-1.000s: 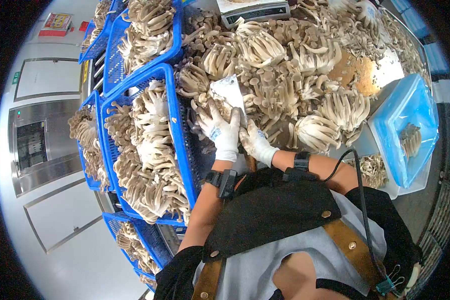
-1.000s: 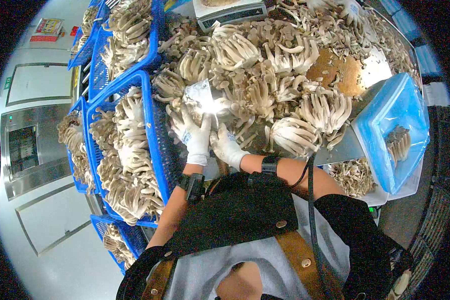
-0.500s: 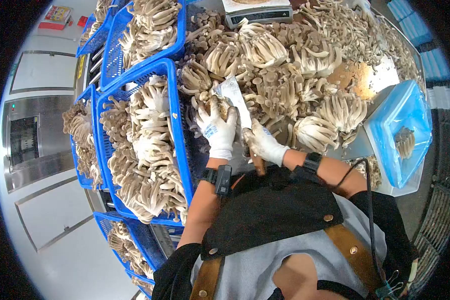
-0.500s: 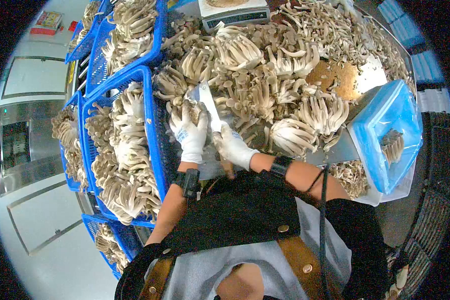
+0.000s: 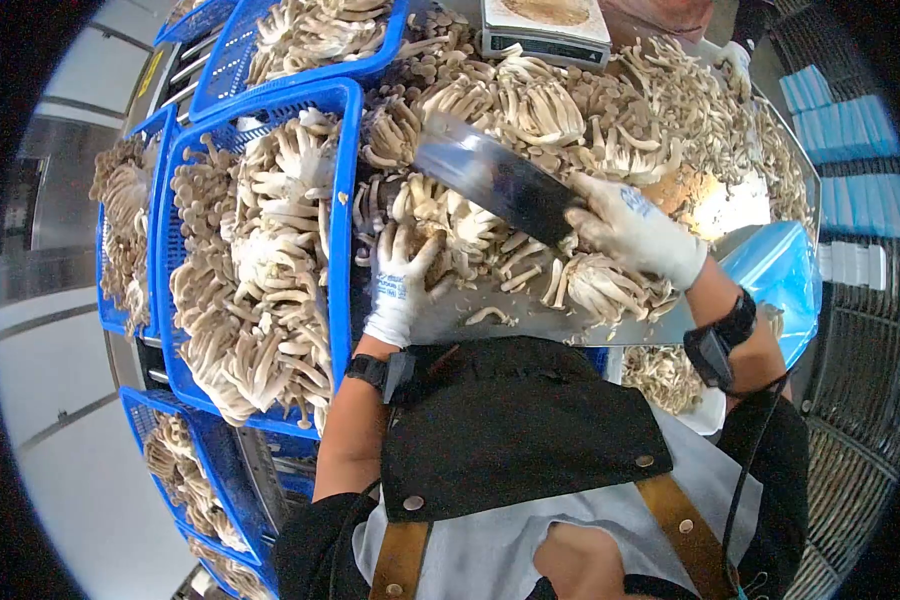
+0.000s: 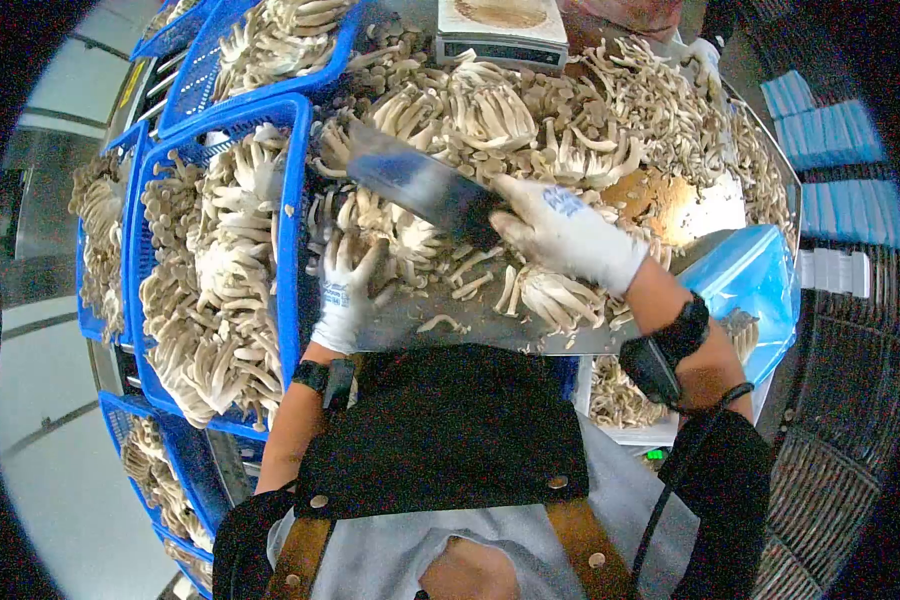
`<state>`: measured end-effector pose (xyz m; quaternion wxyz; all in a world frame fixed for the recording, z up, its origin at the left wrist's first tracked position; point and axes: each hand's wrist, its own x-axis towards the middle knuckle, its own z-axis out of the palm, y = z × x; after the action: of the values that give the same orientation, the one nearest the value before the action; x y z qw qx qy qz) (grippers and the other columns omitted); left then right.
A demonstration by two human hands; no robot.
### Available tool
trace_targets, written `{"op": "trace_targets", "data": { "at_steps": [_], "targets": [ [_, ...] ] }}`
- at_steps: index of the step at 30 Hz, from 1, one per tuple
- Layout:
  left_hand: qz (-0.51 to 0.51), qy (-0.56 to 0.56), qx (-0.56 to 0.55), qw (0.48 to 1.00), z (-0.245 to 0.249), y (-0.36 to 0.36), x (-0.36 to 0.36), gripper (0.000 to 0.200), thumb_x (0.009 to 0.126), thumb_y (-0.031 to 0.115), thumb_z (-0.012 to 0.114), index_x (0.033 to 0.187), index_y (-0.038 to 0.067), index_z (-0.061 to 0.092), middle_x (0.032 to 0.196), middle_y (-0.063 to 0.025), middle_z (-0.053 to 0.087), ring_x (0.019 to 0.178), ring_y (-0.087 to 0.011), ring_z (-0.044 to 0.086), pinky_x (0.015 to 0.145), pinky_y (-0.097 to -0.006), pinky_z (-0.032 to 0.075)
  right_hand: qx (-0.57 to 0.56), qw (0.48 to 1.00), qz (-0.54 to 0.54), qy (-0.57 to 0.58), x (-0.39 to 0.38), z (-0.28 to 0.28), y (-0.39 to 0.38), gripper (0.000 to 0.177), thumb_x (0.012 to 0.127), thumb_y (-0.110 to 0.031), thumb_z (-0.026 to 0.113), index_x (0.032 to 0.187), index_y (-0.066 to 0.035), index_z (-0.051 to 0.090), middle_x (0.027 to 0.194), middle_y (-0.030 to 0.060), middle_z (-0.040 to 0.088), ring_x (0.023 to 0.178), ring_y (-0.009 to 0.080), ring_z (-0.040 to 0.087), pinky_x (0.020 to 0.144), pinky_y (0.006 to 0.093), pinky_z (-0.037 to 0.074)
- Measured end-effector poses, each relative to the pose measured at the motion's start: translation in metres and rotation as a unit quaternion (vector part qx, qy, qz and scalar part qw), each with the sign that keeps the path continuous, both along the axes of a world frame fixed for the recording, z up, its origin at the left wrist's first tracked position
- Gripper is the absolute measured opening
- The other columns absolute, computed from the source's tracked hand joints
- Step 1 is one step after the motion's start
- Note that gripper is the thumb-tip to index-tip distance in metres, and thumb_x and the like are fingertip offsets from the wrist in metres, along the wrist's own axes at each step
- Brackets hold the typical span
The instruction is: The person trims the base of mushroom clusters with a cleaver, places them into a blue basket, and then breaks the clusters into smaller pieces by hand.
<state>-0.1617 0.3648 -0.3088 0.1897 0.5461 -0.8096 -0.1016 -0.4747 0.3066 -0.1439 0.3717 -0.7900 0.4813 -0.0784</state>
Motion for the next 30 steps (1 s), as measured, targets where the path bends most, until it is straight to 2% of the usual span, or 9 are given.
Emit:
{"op": "trace_targets", "data": {
  "at_steps": [2, 5, 6, 11, 15, 22, 23, 26, 30],
  "targets": [
    [-0.021, 0.003, 0.009, 1.0, 0.001, 0.003, 0.003, 0.072, 0.06, 0.028, 0.083, 0.127, 0.018, 0.059, 0.144, -0.0258, 0.034, 0.13, -0.049, 0.032, 0.107, -0.0564, 0.033, -0.076, 0.994, 0.063, -0.048, 0.014, -0.002, -0.018, 0.029, 0.09, -0.019, 0.053, 0.111, 0.001, 0.052, 0.095, 0.0257, 0.06, 0.09, 0.0419, 0.06, 0.079, 0.0462, 0.047],
    [0.0, 0.008, -0.004, 1.0, -0.007, 0.005, 0.007, 0.077, 0.058, 0.033, 0.084, 0.13, 0.023, 0.057, 0.141, -0.0274, 0.035, 0.13, -0.0497, 0.03, 0.108, -0.0566, 0.031, 0.014, 0.992, 0.123, 0.024, 0.04, -0.007, -0.035, 0.029, 0.09, -0.019, 0.052, 0.112, 0.0, 0.053, 0.094, 0.0248, 0.06, 0.093, 0.0416, 0.06, 0.08, 0.0462, 0.046],
    [0.011, 0.006, -0.01, 1.0, -0.012, 0.005, 0.009, 0.079, 0.059, 0.035, 0.083, 0.132, 0.025, 0.056, 0.14, -0.028, 0.036, 0.13, -0.0503, 0.03, 0.108, -0.0565, 0.031, -0.036, 0.986, 0.16, 0.032, 0.045, -0.018, -0.039, 0.029, 0.089, -0.019, 0.051, 0.112, -0.001, 0.053, 0.095, 0.0248, 0.061, 0.094, 0.0421, 0.06, 0.082, 0.0471, 0.047],
    [0.058, 0.031, -0.01, 0.998, -0.018, 0.009, 0.011, 0.075, 0.058, 0.031, 0.085, 0.128, 0.021, 0.06, 0.139, -0.0264, 0.034, 0.128, -0.0479, 0.031, 0.109, -0.0564, 0.028, -0.142, 0.967, 0.21, 0.013, 0.072, -0.043, -0.058, 0.026, 0.089, -0.019, 0.049, 0.108, -0.002, 0.052, 0.097, 0.0252, 0.062, 0.094, 0.0418, 0.061, 0.083, 0.0486, 0.047],
    [0.071, 0.027, 0.0, 0.997, -0.023, 0.011, 0.014, 0.074, 0.059, 0.031, 0.084, 0.129, 0.022, 0.059, 0.14, -0.0263, 0.034, 0.127, -0.0474, 0.032, 0.109, -0.0559, 0.028, -0.056, 0.974, 0.207, 0.075, 0.085, -0.039, -0.079, 0.028, 0.089, -0.02, 0.047, 0.11, -0.002, 0.052, 0.098, 0.0245, 0.063, 0.096, 0.0406, 0.061, 0.085, 0.0475, 0.047],
    [0.101, 0.006, -0.006, 0.995, -0.017, 0.008, 0.008, 0.082, 0.057, 0.035, 0.085, 0.133, 0.026, 0.056, 0.145, -0.0301, 0.027, 0.129, -0.0492, 0.031, 0.107, -0.0534, 0.031, -0.097, 0.949, 0.257, 0.154, 0.089, -0.05, -0.096, 0.036, 0.088, -0.022, 0.053, 0.118, -0.003, 0.052, 0.107, 0.0235, 0.062, 0.097, 0.0382, 0.063, 0.087, 0.0457, 0.048],
    [0.105, 0.006, -0.003, 0.994, -0.01, 0.007, 0.006, 0.082, 0.057, 0.035, 0.085, 0.133, 0.026, 0.056, 0.146, -0.0301, 0.026, 0.13, -0.0492, 0.031, 0.107, -0.053, 0.031, -0.107, 0.956, 0.252, 0.103, 0.086, -0.064, -0.098, 0.026, 0.091, -0.017, 0.051, 0.112, -0.003, 0.05, 0.099, 0.0243, 0.063, 0.093, 0.0394, 0.062, 0.081, 0.0467, 0.048],
    [0.11, -0.009, 0.019, 0.994, 0.003, 0.009, 0.008, 0.073, 0.063, 0.031, 0.083, 0.13, 0.025, 0.058, 0.148, -0.0281, 0.025, 0.133, -0.049, 0.028, 0.11, -0.0543, 0.027, 0.058, 0.962, 0.238, 0.123, 0.093, -0.049, -0.105, 0.033, 0.088, -0.02, 0.051, 0.117, -0.003, 0.051, 0.1, 0.0238, 0.061, 0.095, 0.0389, 0.062, 0.084, 0.0455, 0.048],
    [0.107, 0.004, 0.0, 0.994, -0.011, 0.008, 0.016, 0.073, 0.061, 0.032, 0.084, 0.129, 0.02, 0.059, 0.145, -0.0251, 0.03, 0.125, -0.0434, 0.04, 0.101, -0.0533, 0.038, -0.024, 0.967, 0.254, 0.002, 0.084, -0.089, -0.104, 0.03, 0.09, -0.02, 0.049, 0.111, 0.001, 0.048, 0.1, 0.0255, 0.058, 0.095, 0.0411, 0.06, 0.083, 0.0471, 0.047]
  ]
}}
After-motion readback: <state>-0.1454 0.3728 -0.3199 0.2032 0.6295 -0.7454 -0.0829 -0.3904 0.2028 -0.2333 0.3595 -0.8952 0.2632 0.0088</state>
